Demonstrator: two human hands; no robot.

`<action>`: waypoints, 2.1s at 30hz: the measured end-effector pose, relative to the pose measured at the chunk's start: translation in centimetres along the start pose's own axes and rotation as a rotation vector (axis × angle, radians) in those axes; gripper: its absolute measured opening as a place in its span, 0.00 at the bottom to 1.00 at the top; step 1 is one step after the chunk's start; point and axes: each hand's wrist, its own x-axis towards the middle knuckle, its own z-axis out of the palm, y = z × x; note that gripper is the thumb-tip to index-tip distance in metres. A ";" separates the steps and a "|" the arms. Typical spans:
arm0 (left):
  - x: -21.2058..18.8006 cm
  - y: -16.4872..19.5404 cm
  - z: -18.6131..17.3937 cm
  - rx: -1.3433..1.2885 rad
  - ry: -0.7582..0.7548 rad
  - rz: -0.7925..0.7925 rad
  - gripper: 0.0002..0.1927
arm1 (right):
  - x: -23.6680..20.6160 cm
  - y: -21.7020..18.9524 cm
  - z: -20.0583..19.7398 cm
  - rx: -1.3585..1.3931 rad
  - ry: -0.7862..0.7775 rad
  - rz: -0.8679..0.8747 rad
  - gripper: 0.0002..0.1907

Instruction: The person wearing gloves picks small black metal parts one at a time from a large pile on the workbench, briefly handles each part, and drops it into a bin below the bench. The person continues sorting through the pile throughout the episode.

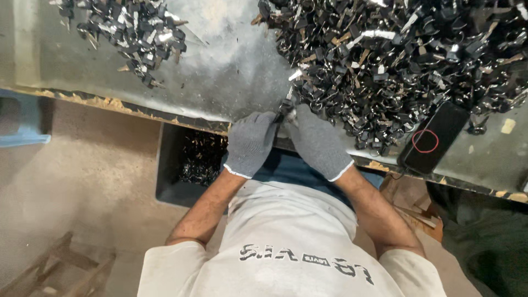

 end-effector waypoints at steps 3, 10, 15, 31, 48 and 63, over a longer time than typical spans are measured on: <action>-0.4 0.2 0.2 0.122 -0.038 0.031 0.05 | -1.0 0.2 0.7 -0.093 0.147 -0.360 0.13; -0.3 0.0 0.7 -0.014 -0.016 -0.031 0.06 | -1.5 1.4 2.0 -0.421 0.192 -0.369 0.11; -1.4 0.2 2.0 0.083 -0.017 0.083 0.08 | -1.4 1.2 3.2 -0.244 -0.046 -0.204 0.08; 7.3 0.4 0.7 0.025 0.087 0.298 0.25 | -2.4 0.3 0.9 -0.023 0.211 -0.371 0.35; 5.0 1.9 -0.7 -0.405 -0.243 -0.270 0.19 | -3.0 1.6 0.4 -0.280 0.145 -0.369 0.23; 1.6 -0.5 -0.2 -0.052 -0.144 0.006 0.15 | -1.1 1.4 0.6 -0.165 0.103 -0.193 0.14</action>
